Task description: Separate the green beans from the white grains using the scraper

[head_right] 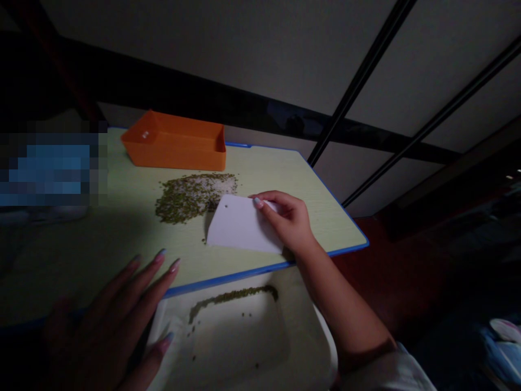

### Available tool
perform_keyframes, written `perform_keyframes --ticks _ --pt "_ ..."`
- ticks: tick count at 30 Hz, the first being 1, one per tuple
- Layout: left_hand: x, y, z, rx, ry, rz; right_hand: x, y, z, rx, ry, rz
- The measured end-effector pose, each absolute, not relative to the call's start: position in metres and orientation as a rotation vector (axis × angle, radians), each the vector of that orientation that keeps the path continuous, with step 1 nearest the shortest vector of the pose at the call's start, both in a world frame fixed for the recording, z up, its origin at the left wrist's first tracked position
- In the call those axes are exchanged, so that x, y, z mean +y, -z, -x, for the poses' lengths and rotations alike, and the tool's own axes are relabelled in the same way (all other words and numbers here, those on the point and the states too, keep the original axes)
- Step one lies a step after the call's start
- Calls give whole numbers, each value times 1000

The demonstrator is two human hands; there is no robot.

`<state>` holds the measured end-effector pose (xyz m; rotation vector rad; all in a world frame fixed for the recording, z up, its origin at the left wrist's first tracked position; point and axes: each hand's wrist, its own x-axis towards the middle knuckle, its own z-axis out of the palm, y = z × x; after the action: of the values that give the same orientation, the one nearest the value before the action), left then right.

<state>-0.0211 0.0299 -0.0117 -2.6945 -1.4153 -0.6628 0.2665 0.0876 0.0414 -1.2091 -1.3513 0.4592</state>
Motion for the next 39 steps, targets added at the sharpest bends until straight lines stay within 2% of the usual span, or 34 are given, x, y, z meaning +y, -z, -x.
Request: perform_keyframes --ticks 17,32,39 --pt "29 13 21 -1412 662 2697 86 -44 -261 -1434 -423 1192" --pt "30 11 20 -1410 670 2695 87 -43 -263 -1460 -538 1159" --pt "30 13 20 -1416 656 2677 74 -53 -262 -1359 -336 1222"
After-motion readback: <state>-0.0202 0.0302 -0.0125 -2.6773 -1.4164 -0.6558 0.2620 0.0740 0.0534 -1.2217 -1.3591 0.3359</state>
